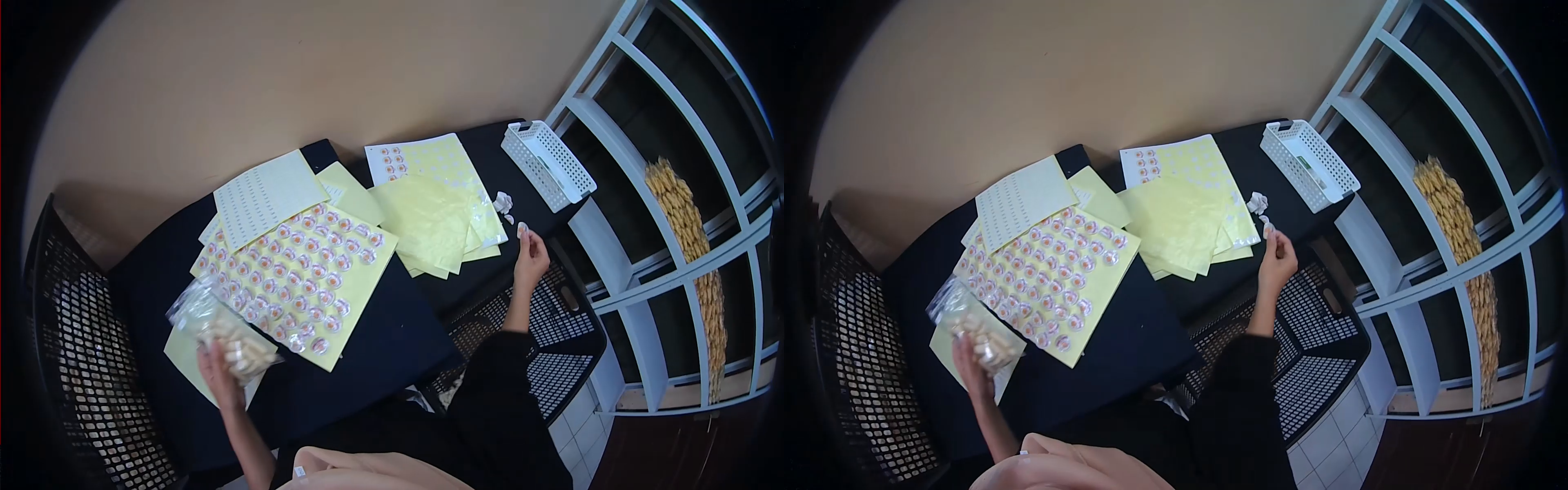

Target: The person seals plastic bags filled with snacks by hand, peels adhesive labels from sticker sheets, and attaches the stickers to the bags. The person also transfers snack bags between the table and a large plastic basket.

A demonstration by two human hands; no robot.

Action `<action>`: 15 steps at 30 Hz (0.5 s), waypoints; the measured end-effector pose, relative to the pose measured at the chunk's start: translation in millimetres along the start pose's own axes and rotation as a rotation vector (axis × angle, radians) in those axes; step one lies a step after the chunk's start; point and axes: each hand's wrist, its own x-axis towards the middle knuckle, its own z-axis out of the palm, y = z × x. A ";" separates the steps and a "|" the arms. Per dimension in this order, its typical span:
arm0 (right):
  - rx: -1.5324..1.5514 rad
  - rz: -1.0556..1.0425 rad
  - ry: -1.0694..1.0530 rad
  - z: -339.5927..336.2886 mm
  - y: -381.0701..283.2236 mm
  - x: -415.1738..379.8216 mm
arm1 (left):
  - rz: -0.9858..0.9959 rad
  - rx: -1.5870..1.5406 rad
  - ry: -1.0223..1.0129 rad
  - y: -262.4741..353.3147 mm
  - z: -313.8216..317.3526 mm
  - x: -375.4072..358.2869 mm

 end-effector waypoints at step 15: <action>-0.970 0.161 -0.344 64.2 104.3 91.3 | 0.089 -0.035 0.289 12.6 -12.3 -20.9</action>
